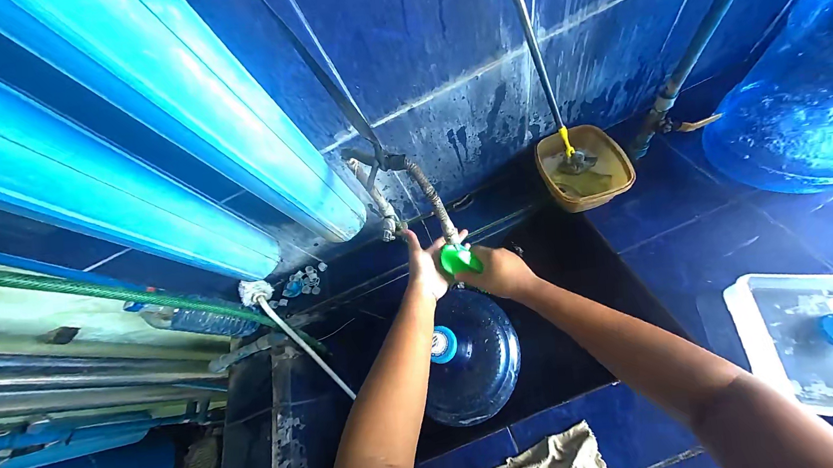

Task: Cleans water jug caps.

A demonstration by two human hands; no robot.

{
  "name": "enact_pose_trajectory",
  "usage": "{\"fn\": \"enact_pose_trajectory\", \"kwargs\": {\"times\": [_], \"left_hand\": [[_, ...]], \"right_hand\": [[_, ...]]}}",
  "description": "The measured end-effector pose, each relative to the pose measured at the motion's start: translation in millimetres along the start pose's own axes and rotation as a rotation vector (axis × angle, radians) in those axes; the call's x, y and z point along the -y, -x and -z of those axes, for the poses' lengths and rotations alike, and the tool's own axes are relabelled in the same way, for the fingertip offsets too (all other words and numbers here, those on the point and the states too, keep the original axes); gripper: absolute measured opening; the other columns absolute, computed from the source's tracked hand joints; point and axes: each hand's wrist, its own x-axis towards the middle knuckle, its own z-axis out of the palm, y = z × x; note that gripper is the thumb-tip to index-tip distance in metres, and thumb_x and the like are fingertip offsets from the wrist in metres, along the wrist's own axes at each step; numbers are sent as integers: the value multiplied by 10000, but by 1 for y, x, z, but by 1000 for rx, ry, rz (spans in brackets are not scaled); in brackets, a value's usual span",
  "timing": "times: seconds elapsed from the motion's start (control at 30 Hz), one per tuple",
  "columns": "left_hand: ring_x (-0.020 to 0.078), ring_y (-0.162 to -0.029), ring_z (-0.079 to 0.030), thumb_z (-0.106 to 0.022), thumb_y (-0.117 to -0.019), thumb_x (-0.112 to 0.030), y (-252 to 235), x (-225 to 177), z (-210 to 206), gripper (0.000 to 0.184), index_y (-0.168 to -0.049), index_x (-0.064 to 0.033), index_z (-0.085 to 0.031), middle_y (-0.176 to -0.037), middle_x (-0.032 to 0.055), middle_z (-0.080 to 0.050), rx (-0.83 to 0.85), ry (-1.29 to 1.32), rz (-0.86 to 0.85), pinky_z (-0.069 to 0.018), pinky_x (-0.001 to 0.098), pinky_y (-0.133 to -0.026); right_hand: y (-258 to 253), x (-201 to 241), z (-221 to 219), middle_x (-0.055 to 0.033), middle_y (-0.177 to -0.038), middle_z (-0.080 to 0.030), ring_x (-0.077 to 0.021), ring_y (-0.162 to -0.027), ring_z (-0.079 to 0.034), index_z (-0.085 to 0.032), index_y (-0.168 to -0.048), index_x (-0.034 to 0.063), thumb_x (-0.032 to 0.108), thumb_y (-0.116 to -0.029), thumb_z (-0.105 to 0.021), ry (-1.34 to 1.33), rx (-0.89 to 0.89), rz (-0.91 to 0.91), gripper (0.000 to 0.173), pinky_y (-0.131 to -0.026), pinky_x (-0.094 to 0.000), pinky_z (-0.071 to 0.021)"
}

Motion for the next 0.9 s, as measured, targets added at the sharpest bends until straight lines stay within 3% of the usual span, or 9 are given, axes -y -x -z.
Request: {"fn": "enact_pose_trajectory", "kwargs": {"times": [0.2,0.33,0.43,0.5,0.57,0.67,0.73,0.8,0.9], "left_hand": [[286,-1105,-652,65,-858,-864,3,6,-5,1141,-1420,-70,-533,-1272,186,-653,-19,-102,20,-549,463,-908],[279,-1197,-639,157,-774,-899,3,-6,7,1258,-1497,-74,-459,-1417,173,-602,46,-189,22,-544,448,-947],[291,-1130,-638,88,-823,-888,5,-4,1,1189,-1439,-70,-515,-1306,181,-634,-8,-227,18,-544,475,-923],[266,-1159,-644,104,-838,-872,5,-10,6,1187,-1452,-61,-509,-1376,166,-626,-18,-265,-7,-533,447,-946],[267,-1151,-635,150,-827,-857,8,-14,12,1216,-1444,-39,-505,-1387,183,-605,-5,-330,-15,-524,448,-947],[286,-1084,-649,85,-848,-865,10,-10,10,1175,-1395,-45,-555,-1233,193,-657,-38,-311,22,-544,468,-924],[253,-1002,-672,57,-859,-870,8,-9,15,1155,-1359,-51,-586,-1167,164,-693,-63,-283,12,-558,439,-864],[238,-1085,-666,111,-847,-859,8,-15,29,1182,-1441,-43,-506,-1297,154,-662,-9,-291,11,-546,421,-911],[263,-1122,-667,94,-899,-816,12,-21,45,1120,-1431,-53,-529,-1335,158,-652,36,-158,17,-554,433,-918]], "right_hand": [[-7,-5,5,-237,-1049,-708,-439,-1017,-680,-656,-1250,49,481,-933,-717,35,-50,-18,539,-884,-682,-512],[2,-6,9,-249,-1071,-711,-458,-1053,-674,-659,-1262,55,480,-965,-677,142,59,53,518,-904,-689,-499],[-5,-1,8,-228,-1033,-716,-442,-1013,-685,-665,-1235,71,484,-940,-706,149,-15,23,510,-871,-678,-514],[-2,5,1,-238,-1106,-712,-447,-1076,-673,-637,-1328,78,482,-972,-661,200,78,67,539,-921,-680,-495],[-3,2,2,-248,-1103,-710,-460,-1082,-669,-646,-1294,73,463,-985,-653,223,103,80,497,-916,-690,-489],[-10,6,0,-242,-1027,-717,-457,-1009,-685,-668,-1233,56,467,-948,-701,167,-2,77,501,-860,-692,-512],[-5,17,-7,-244,-1059,-712,-453,-1041,-679,-655,-1252,44,468,-970,-669,234,109,156,510,-891,-679,-503],[-7,16,2,-250,-1108,-711,-464,-1085,-668,-652,-1298,64,445,-991,-650,300,186,177,489,-917,-692,-488],[-39,-12,32,-267,-1069,-712,-495,-1035,-674,-669,-1269,78,439,-955,-699,310,35,45,479,-855,-732,-498]]}}
